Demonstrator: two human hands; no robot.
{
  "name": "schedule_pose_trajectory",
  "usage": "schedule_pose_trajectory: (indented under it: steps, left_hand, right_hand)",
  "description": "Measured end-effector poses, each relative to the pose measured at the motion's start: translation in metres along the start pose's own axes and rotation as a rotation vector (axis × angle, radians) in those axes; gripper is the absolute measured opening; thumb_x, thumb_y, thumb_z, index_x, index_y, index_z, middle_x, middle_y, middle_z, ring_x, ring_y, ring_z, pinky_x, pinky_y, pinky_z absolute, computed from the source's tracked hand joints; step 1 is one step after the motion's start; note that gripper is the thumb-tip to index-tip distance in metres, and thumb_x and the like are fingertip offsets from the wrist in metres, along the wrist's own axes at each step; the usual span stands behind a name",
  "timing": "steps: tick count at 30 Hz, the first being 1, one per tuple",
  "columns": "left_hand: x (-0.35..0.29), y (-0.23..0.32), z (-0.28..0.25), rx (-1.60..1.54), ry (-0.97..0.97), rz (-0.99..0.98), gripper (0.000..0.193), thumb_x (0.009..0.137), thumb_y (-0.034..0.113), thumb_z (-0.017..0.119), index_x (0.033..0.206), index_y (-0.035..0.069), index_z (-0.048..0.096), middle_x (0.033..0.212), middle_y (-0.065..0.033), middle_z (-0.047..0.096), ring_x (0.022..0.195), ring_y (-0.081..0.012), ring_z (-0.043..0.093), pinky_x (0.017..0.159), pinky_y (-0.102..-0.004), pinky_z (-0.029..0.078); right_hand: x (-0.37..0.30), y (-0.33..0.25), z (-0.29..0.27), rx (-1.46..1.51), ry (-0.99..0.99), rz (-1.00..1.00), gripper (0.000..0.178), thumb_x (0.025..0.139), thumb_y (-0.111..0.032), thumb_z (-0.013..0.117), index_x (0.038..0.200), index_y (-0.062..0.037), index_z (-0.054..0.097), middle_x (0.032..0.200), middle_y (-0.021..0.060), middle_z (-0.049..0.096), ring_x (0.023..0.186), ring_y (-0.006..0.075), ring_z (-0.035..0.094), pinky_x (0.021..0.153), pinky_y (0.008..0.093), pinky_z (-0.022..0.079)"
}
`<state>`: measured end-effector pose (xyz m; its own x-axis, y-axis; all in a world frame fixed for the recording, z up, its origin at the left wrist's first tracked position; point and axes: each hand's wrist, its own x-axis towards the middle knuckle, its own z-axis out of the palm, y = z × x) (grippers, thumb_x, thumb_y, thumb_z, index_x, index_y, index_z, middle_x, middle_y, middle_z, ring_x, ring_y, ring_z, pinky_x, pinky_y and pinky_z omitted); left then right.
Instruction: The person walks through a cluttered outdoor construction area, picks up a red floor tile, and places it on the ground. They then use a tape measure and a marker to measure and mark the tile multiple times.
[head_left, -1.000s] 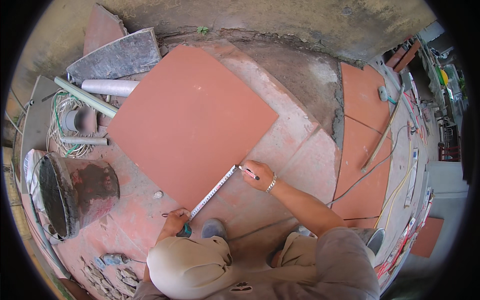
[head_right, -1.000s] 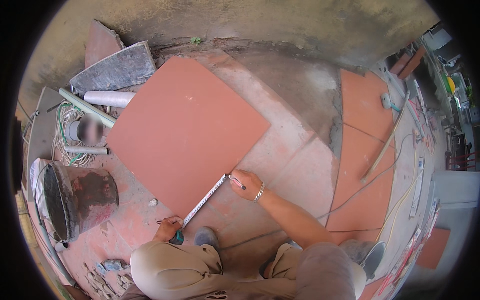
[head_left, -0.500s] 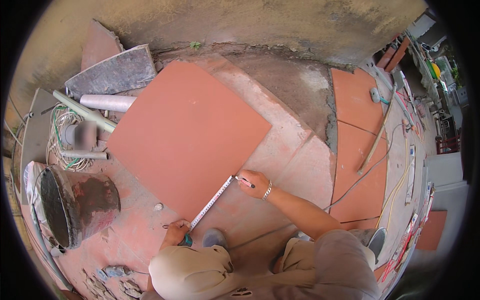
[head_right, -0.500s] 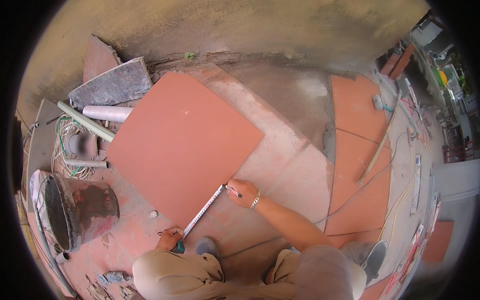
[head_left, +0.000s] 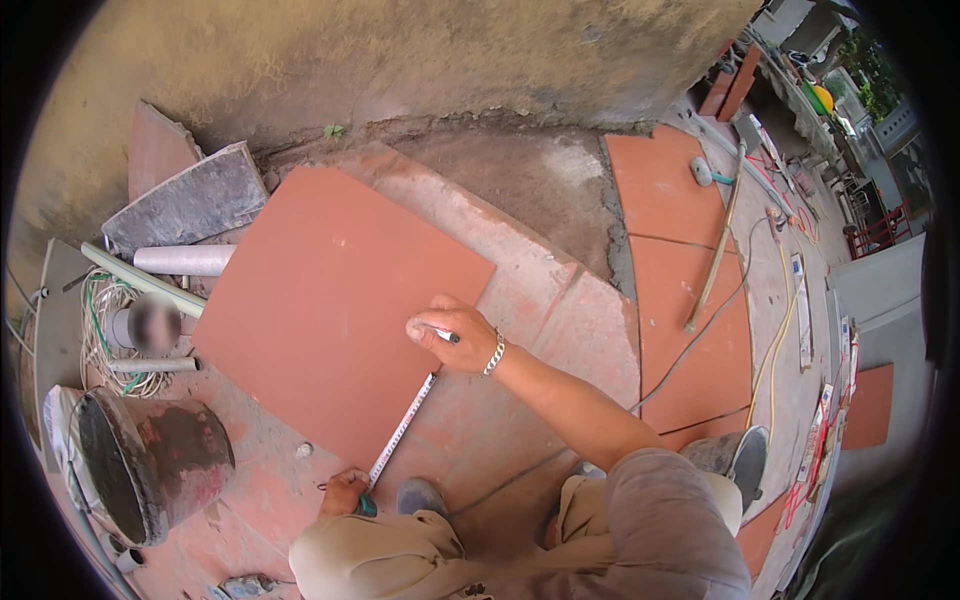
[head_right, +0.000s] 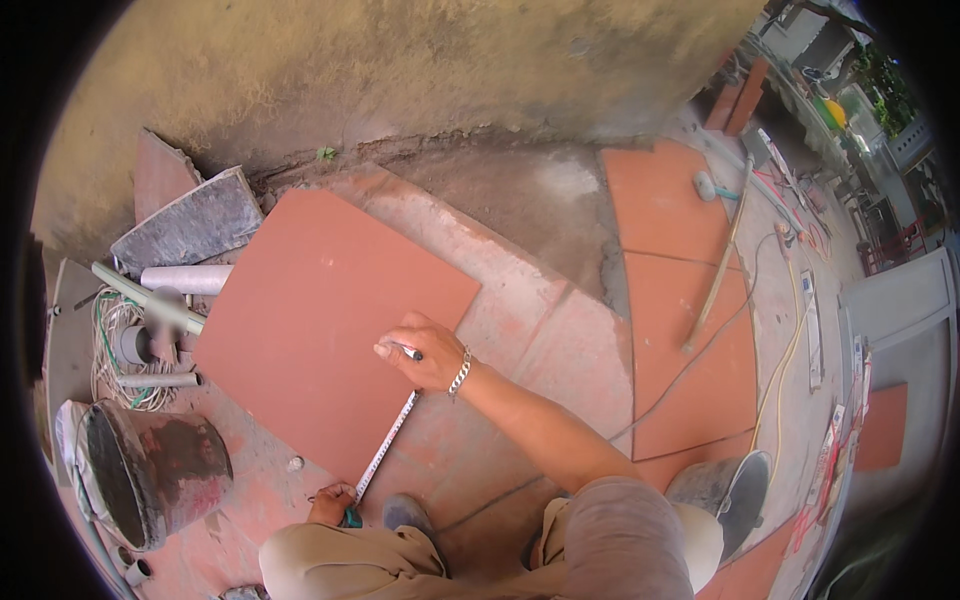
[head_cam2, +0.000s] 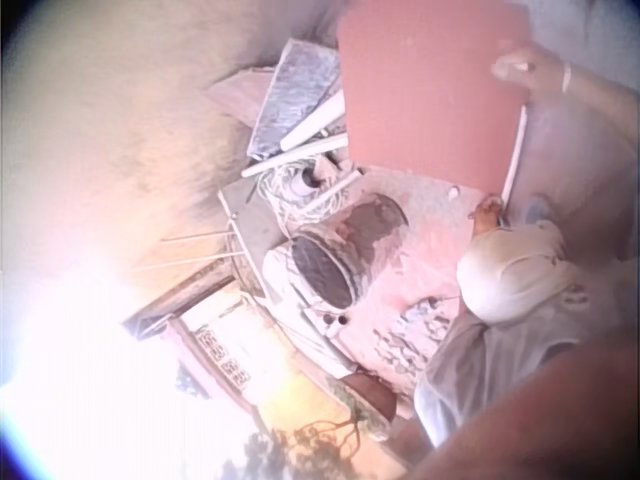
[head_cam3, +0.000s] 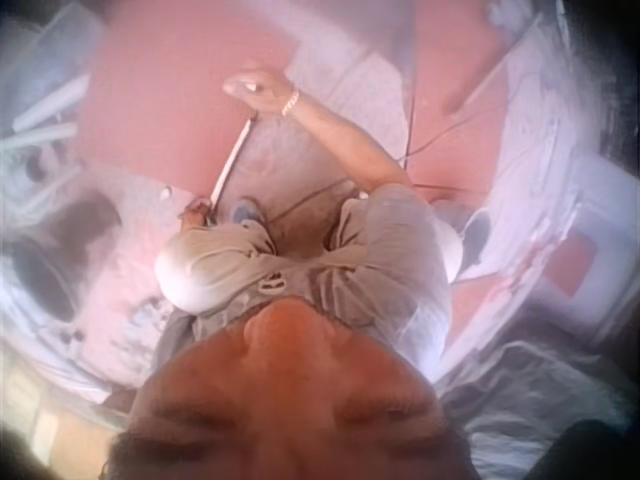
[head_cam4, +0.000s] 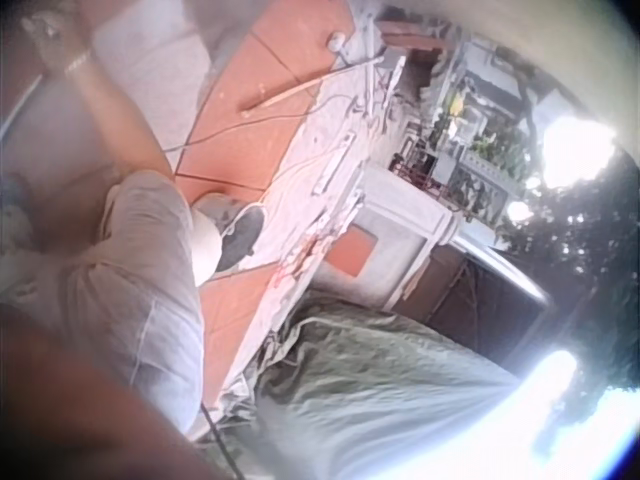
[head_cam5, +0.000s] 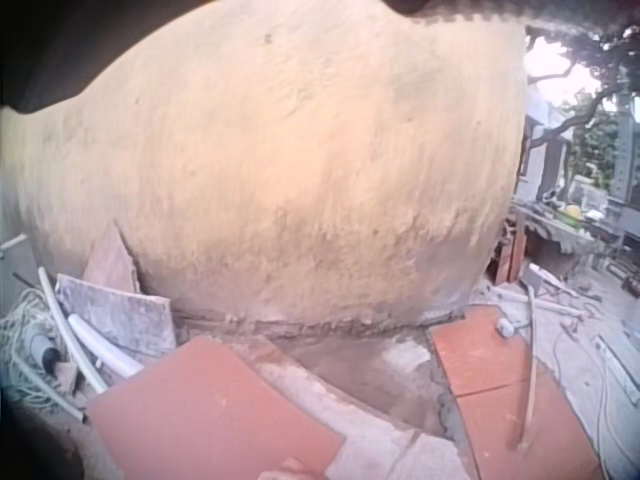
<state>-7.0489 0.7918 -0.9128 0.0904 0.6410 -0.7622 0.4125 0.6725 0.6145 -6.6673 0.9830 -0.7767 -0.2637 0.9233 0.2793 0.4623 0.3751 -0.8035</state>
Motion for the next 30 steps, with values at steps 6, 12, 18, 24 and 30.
schedule_pose_trajectory:
  steps: [6, 12, 18, 24, 30]
  left_hand:
    - [0.008, -0.015, -0.005, -0.005, -0.024, -0.005, 0.012, 0.09, 0.014, 0.067, 0.09, 0.004, 0.072, 0.075, 0.0016, 0.065, 0.068, -0.0063, 0.055, 0.062, -0.0246, 0.045]
    - [0.011, -0.016, -0.004, 0.04, 0.003, 0.053, 0.012, 0.09, 0.009, 0.063, 0.086, 0.001, 0.071, 0.074, -0.0027, 0.068, 0.067, -0.0092, 0.06, 0.064, -0.0253, 0.048]
    - [0.004, -0.005, -0.006, 0.056, -0.021, 0.024, 0.015, 0.088, 0.014, 0.063, 0.087, 0.002, 0.072, 0.072, -0.0022, 0.065, 0.064, -0.0087, 0.056, 0.059, -0.0265, 0.045]
    - [0.002, 0.002, -0.005, 0.022, -0.036, -0.027, 0.016, 0.089, 0.017, 0.065, 0.089, 0.003, 0.072, 0.073, -0.0012, 0.065, 0.064, -0.0085, 0.055, 0.058, -0.0268, 0.044]
    - [-0.001, 0.006, -0.004, 0.016, -0.022, -0.023, 0.016, 0.09, 0.017, 0.065, 0.09, 0.003, 0.072, 0.073, -0.0015, 0.065, 0.064, -0.0077, 0.056, 0.058, -0.0258, 0.044]
  right_hand:
    - [0.043, -0.096, -0.077, 0.453, 0.059, -0.212, 0.039, 0.101, -0.037, 0.056, 0.102, 0.0011, 0.067, 0.098, 0.0125, 0.063, 0.089, 0.0233, 0.062, 0.081, 0.0349, 0.05]
    - [0.004, -0.204, -0.169, 0.856, 0.038, -0.6, 0.015, 0.096, -0.025, 0.061, 0.1, -0.0111, 0.065, 0.087, 0.0124, 0.065, 0.068, 0.023, 0.063, 0.079, 0.0421, 0.053]
    - [-0.007, -0.247, -0.194, 0.695, -0.109, -0.863, 0.025, 0.104, -0.027, 0.051, 0.117, -0.0335, 0.071, 0.072, -0.0013, 0.057, 0.057, 0.0123, 0.045, 0.061, 0.0313, 0.041]
    - [-0.015, -0.254, -0.182, 0.639, 0.013, -0.856, 0.022, 0.104, -0.026, 0.053, 0.115, -0.0347, 0.07, 0.065, -0.0019, 0.05, 0.049, 0.009, 0.035, 0.047, 0.0251, 0.028]
    - [-0.004, -0.254, -0.172, 0.748, 0.075, -0.952, 0.022, 0.104, -0.025, 0.053, 0.115, -0.033, 0.07, 0.063, -0.0018, 0.049, 0.047, 0.0088, 0.033, 0.044, 0.0243, 0.026]
